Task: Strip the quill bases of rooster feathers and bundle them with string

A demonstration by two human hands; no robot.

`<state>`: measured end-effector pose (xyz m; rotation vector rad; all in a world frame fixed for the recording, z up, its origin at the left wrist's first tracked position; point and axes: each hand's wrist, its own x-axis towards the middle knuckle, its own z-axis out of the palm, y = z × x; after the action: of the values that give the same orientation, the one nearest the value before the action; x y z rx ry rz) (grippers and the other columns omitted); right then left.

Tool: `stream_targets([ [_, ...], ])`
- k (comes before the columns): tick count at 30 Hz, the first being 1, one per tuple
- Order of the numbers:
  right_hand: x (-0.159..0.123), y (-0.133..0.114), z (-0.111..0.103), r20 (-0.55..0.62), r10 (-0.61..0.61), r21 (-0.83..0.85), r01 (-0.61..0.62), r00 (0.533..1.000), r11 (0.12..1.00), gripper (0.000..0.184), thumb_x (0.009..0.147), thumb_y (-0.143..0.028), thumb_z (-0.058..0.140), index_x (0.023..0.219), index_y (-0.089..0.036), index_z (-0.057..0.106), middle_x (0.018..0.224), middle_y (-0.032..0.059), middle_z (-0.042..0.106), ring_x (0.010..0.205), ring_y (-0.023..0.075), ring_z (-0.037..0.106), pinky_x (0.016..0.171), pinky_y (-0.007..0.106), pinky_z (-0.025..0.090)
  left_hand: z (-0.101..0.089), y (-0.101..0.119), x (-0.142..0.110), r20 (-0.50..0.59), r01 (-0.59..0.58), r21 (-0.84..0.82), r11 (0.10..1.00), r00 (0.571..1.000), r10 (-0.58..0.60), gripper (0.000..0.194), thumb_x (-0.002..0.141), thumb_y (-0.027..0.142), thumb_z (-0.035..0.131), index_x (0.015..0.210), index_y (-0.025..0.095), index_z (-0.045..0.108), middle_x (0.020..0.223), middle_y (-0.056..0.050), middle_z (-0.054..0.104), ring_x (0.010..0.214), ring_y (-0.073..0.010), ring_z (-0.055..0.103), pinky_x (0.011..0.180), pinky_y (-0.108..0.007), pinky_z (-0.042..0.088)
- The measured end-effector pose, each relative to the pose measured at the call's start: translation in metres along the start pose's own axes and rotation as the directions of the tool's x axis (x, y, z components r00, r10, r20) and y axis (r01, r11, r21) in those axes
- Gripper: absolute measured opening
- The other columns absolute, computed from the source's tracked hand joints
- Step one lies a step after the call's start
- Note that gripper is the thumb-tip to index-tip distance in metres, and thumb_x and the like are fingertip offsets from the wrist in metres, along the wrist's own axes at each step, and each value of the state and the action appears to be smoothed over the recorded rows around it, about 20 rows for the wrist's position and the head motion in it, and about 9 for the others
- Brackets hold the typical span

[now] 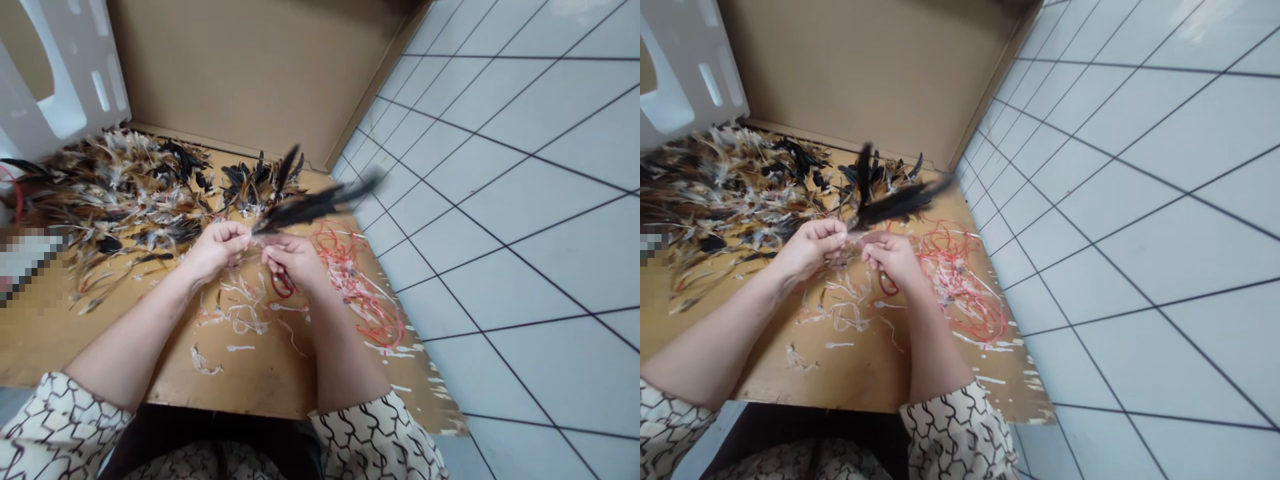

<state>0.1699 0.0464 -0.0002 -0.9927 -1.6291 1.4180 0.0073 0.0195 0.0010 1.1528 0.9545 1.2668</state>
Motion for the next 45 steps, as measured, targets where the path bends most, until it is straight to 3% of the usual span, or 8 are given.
stream_targets([
  [5,-0.006,0.003,0.025,-0.044,-0.135,-0.284,0.117,0.990,0.952,0.011,0.069,-0.018,0.050,0.067,-0.019,0.060,0.047,-0.0056,0.049,0.043,0.0080,0.037,0.046,0.022,0.029,0.006,-0.005,0.004,-0.276,0.009,0.357,0.934,0.956,0.097,0.017,0.066,0.009,0.056,0.052,0.017,0.051,0.049,0.002,0.046,0.048,-0.0104,0.038,0.051,-0.023,0.030],
  [11,-0.009,-0.008,0.020,-0.050,-0.239,-0.597,0.163,0.970,0.786,0.017,0.069,-0.013,0.049,0.055,-0.019,0.056,0.047,-0.0039,0.047,0.049,0.0100,0.040,0.052,0.024,0.030,0.002,-0.007,0.002,0.143,-0.262,0.776,0.574,0.959,0.245,0.023,0.052,-0.003,0.051,0.049,0.019,0.049,0.057,-0.001,0.048,0.063,-0.0170,0.046,0.065,-0.028,0.035],
  [15,-0.006,-0.010,0.000,0.024,-0.098,-0.425,0.099,0.995,0.900,0.015,0.066,-0.014,0.052,0.052,-0.017,0.057,0.044,-0.0053,0.046,0.046,0.0080,0.040,0.050,0.023,0.032,-0.002,0.002,-0.001,0.351,-0.268,0.547,0.793,0.933,0.073,0.015,0.058,0.006,0.056,0.049,0.018,0.056,0.053,0.000,0.052,0.057,-0.0133,0.047,0.061,-0.025,0.036],
  [19,-0.004,-0.003,-0.002,0.035,-0.040,-0.141,0.044,0.999,0.989,0.019,0.067,-0.027,0.057,0.051,-0.018,0.054,0.042,-0.0055,0.046,0.039,0.0057,0.037,0.043,0.022,0.031,0.001,0.008,-0.004,0.197,-0.010,0.099,0.995,0.980,-0.010,0.011,0.057,0.024,0.067,0.057,0.016,0.060,0.048,0.002,0.051,0.044,-0.0072,0.039,0.046,-0.020,0.029],
  [23,-0.004,0.004,0.020,-0.079,-0.122,-0.173,0.107,0.989,0.979,0.014,0.070,-0.025,0.051,0.058,-0.020,0.055,0.045,-0.0044,0.049,0.041,0.0084,0.039,0.043,0.022,0.031,0.008,0.000,0.000,-0.063,0.108,-0.164,0.980,0.991,-0.119,0.019,0.051,0.023,0.071,0.050,0.014,0.054,0.042,0.004,0.048,0.034,-0.0029,0.028,0.037,-0.018,0.017],
  [29,-0.009,0.004,0.038,-0.143,-0.337,-0.522,0.218,0.931,0.824,0.018,0.072,-0.019,0.047,0.056,-0.021,0.054,0.049,-0.0023,0.050,0.053,0.0126,0.046,0.055,0.025,0.035,0.020,-0.008,0.002,-0.276,0.109,-0.165,0.980,0.949,-0.151,0.016,0.056,0.013,0.063,0.044,0.015,0.052,0.037,0.006,0.045,0.035,-0.0035,0.031,0.037,-0.017,0.020],
  [37,-0.008,0.005,0.033,-0.159,-0.319,-0.440,0.222,0.934,0.870,0.017,0.077,-0.021,0.046,0.065,-0.021,0.057,0.059,-0.0007,0.057,0.059,0.0140,0.050,0.061,0.026,0.039,0.021,-0.007,0.002,-0.221,0.202,-0.296,0.934,0.936,-0.272,0.015,0.057,0.007,0.061,0.044,0.012,0.055,0.038,0.003,0.048,0.034,-0.0031,0.033,0.035,-0.016,0.020],
  [45,-0.010,-0.001,0.036,-0.266,-0.484,-0.372,0.374,0.834,0.849,0.019,0.073,-0.023,0.058,0.054,-0.021,0.057,0.071,0.0020,0.057,0.071,0.0151,0.053,0.070,0.030,0.044,0.019,-0.010,0.003,-0.142,0.235,-0.357,0.904,0.943,-0.301,0.009,0.055,0.005,0.063,0.049,0.011,0.059,0.041,0.001,0.051,0.038,-0.0046,0.041,0.040,-0.016,0.031],
])
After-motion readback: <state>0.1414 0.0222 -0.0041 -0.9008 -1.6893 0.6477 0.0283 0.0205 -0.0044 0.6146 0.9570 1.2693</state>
